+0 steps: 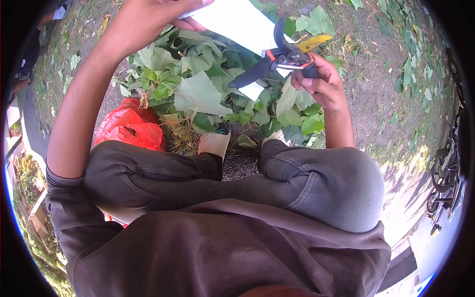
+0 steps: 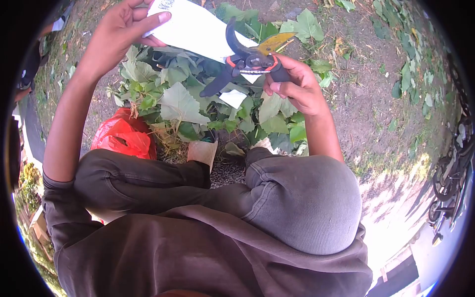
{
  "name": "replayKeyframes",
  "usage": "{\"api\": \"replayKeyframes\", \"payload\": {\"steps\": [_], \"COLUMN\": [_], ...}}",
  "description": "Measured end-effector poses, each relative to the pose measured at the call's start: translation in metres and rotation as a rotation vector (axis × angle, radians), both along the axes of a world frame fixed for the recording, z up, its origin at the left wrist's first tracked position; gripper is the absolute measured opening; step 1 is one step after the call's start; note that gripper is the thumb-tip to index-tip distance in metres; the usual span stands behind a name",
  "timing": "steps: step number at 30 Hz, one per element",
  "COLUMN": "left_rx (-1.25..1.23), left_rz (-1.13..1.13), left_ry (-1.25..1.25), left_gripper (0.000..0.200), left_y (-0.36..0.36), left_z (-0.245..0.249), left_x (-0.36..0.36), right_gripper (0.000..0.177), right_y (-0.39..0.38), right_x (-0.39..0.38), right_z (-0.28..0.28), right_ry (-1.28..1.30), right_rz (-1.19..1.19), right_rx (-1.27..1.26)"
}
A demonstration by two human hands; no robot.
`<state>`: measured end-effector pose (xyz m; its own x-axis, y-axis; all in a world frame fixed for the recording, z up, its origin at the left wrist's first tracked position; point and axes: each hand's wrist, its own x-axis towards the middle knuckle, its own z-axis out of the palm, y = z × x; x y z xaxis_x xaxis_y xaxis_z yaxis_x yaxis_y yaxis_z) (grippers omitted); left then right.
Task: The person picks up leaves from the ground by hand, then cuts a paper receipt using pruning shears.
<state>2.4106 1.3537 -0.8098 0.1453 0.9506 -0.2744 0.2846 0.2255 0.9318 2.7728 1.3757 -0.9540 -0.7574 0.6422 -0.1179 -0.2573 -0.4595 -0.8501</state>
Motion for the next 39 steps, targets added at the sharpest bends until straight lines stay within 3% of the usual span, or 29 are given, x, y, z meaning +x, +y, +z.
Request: {"api": "replayKeyframes", "payload": {"steps": [3, 5, 10, 14, 17, 18, 20, 23, 26, 27, 28, 30, 32, 34, 36, 39], "left_rx": [0.002, 0.016, 0.124, 0.116, 0.052, 0.077, 0.106, 0.025, 0.123, 0.103, 0.081, 0.071, 0.068, 0.073, 0.112, 0.175], "left_rz": [0.153, 0.125, 0.126, 0.171, 0.188, 0.180, 0.165, 0.198, 0.133, 0.147, 0.161, 0.134, 0.108, 0.095, 0.185, 0.149], "left_ry": [0.107, 0.069, -0.056, -0.015, -0.030, -0.018, -0.005, -0.101, -0.193, -0.247, -0.300, -0.341, -0.409, -0.394, -0.358, -0.322], "left_gripper": [0.021, 0.022, 0.029, 0.032, 0.034, 0.036, 0.038, 0.028, 0.039, 0.040, 0.042, 0.042, 0.043, 0.045, 0.049, 0.051], "left_y": [0.002, 0.002, 0.007, 0.009, 0.007, 0.007, 0.007, 0.007, 0.006, 0.003, 0.002, 0.003, 0.000, -0.002, -0.006, -0.007], "left_z": [0.018, 0.027, 0.011, 0.005, 0.000, -0.004, -0.003, -0.001, -0.024, -0.024, -0.024, -0.023, -0.017, -0.013, -0.003, 0.001], "left_x": [0.002, 0.001, -0.001, -0.001, 0.001, 0.003, 0.009, 0.009, -0.017, -0.021, -0.023, -0.032, -0.030, -0.026, -0.016, -0.014], "right_gripper": [0.046, 0.036, 0.040, 0.043, 0.036, 0.036, 0.039, 0.051, 0.062, 0.070, 0.070, 0.069, 0.076, 0.082, 0.084, 0.083], "right_y": [0.001, 0.002, -0.001, -0.010, -0.015, -0.019, -0.031, -0.049, -0.062, -0.060, -0.057, -0.048, -0.040, -0.038, -0.031, -0.023], "right_x": [0.005, 0.011, 0.014, 0.000, -0.010, -0.018, -0.039, -0.056, -0.064, -0.062, -0.061, -0.056, -0.044, -0.030, -0.016, -0.006], "right_z": [0.006, 0.006, 0.003, -0.012, -0.005, -0.008, -0.022, -0.049, -0.072, -0.076, -0.074, -0.065, -0.064, -0.066, -0.052, -0.022], "right_ry": [0.069, 0.162, 0.121, -0.001, -0.637, -0.640, -0.890, -0.791, -0.721, -0.727, -0.720, -0.687, -0.712, -0.574, -0.615, -0.337], "right_rz": [-0.052, -0.088, -0.149, -0.175, 0.132, 0.125, 0.280, 0.272, 0.121, 0.222, 0.215, 0.312, 0.347, 0.286, 0.334, 0.210], "right_rx": [-0.031, -0.091, -0.135, -0.060, 0.391, 0.387, 0.706, 0.678, 0.743, 0.626, 0.629, 0.407, 0.407, 0.468, 0.343, 0.255]}}
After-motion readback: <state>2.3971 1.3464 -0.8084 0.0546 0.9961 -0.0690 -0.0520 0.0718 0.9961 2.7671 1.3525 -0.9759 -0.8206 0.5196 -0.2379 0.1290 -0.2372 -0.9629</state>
